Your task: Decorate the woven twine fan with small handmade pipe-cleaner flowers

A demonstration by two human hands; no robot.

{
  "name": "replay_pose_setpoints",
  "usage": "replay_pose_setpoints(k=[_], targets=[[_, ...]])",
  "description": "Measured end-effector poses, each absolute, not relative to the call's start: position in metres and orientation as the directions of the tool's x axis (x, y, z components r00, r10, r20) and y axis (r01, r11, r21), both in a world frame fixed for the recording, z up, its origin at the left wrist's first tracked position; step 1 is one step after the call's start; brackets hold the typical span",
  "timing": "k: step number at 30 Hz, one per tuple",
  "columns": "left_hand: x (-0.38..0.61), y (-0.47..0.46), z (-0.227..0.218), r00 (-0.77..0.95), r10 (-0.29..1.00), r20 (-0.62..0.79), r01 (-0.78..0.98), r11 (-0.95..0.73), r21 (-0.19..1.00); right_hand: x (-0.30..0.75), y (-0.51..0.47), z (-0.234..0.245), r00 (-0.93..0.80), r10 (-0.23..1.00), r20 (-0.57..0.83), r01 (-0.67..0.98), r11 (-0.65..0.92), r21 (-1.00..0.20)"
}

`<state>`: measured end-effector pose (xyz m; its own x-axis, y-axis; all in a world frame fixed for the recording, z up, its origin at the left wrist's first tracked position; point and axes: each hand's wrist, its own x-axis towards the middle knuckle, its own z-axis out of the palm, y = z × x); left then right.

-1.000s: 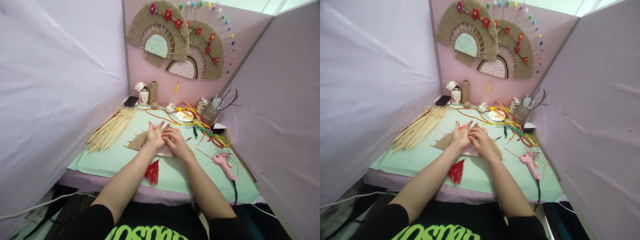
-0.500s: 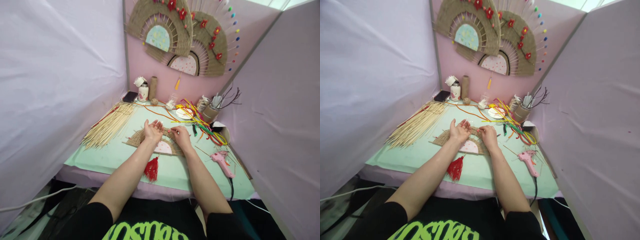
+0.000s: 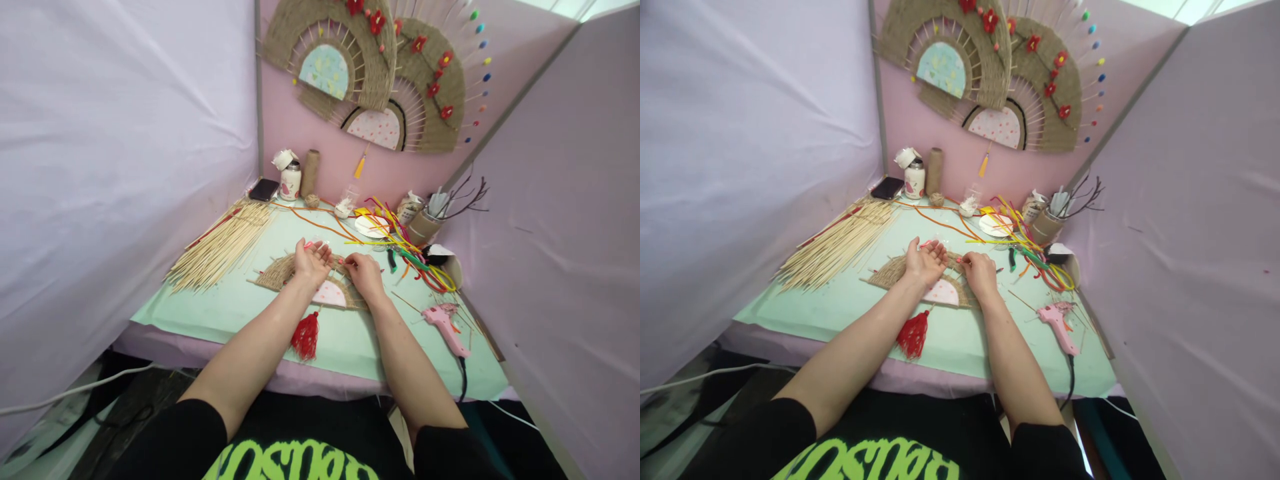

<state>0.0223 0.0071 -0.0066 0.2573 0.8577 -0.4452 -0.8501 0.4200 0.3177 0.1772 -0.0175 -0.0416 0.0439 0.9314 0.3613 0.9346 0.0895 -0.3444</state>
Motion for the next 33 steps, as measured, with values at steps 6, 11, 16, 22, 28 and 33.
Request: replay_pose_setpoints(k=[6, 11, 16, 22, 28, 33], targets=[[0.0238, 0.0082, -0.0087, 0.248, 0.842, -0.48, -0.823, 0.444, 0.354, 0.1765, -0.0159, -0.042, 0.052, 0.934, 0.353, 0.946, 0.067, -0.317], [0.0254, 0.0076, -0.0087, 0.26, 0.816, -0.516, -0.789, 0.488, 0.374, 0.1752, -0.0159, -0.0409, 0.044, 0.941, 0.336, 0.957, 0.057, -0.285], [0.0258, 0.0068, -0.0079, 0.273, 0.798, -0.537, -0.773, 0.514, 0.372, 0.1746, -0.0165, -0.0391, 0.026, 0.951, 0.309, 0.969, 0.053, -0.243], [0.0263, 0.0075, -0.0089, 0.275, 0.794, -0.542, -0.763, 0.524, 0.38, 0.1752, -0.0169, -0.0398, 0.029, 0.946, 0.322, 0.972, 0.048, -0.231], [0.0267, 0.0074, -0.0094, 0.27, 0.799, -0.536, -0.755, 0.522, 0.397, 0.1753, -0.0163, -0.0404, 0.025, 0.946, 0.322, 0.967, 0.058, -0.248], [0.0269, 0.007, -0.0099, 0.267, 0.801, -0.536, -0.754, 0.52, 0.402, 0.1759, -0.0145, -0.042, 0.015, 0.944, 0.331, 0.966, 0.071, -0.247]])
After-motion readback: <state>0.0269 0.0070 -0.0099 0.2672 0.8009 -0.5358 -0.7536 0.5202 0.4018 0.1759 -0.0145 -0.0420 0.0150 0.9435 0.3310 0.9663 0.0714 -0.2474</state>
